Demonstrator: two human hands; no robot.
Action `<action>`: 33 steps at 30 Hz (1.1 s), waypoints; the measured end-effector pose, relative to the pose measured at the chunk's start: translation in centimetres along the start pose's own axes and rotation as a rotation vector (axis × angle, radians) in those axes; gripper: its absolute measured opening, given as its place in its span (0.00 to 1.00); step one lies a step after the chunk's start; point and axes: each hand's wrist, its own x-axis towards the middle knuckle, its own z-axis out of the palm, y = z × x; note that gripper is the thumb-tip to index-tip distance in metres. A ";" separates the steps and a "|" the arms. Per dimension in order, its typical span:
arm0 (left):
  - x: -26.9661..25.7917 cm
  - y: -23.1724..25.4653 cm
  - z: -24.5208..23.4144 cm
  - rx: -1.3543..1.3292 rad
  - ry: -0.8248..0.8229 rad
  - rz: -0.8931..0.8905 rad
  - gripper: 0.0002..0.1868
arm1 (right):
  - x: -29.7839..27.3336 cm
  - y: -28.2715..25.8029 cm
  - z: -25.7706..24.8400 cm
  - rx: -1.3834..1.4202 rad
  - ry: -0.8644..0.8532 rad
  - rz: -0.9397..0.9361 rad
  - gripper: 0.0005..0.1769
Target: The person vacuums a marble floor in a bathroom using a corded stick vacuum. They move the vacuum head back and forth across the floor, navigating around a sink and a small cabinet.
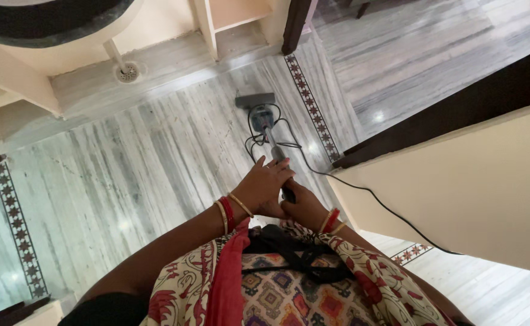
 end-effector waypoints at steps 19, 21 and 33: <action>9.1 -1.4 -1.2 0.023 -0.053 -0.200 0.57 | 8.2 1.6 -8.0 0.041 0.010 -0.086 0.28; 10.2 -1.7 -1.7 0.062 -0.047 -0.233 0.59 | 8.4 0.8 -8.8 0.017 0.029 -0.081 0.27; 9.9 6.0 -2.2 0.047 0.120 -0.147 0.49 | 1.7 1.0 -14.2 0.035 -0.079 -0.157 0.25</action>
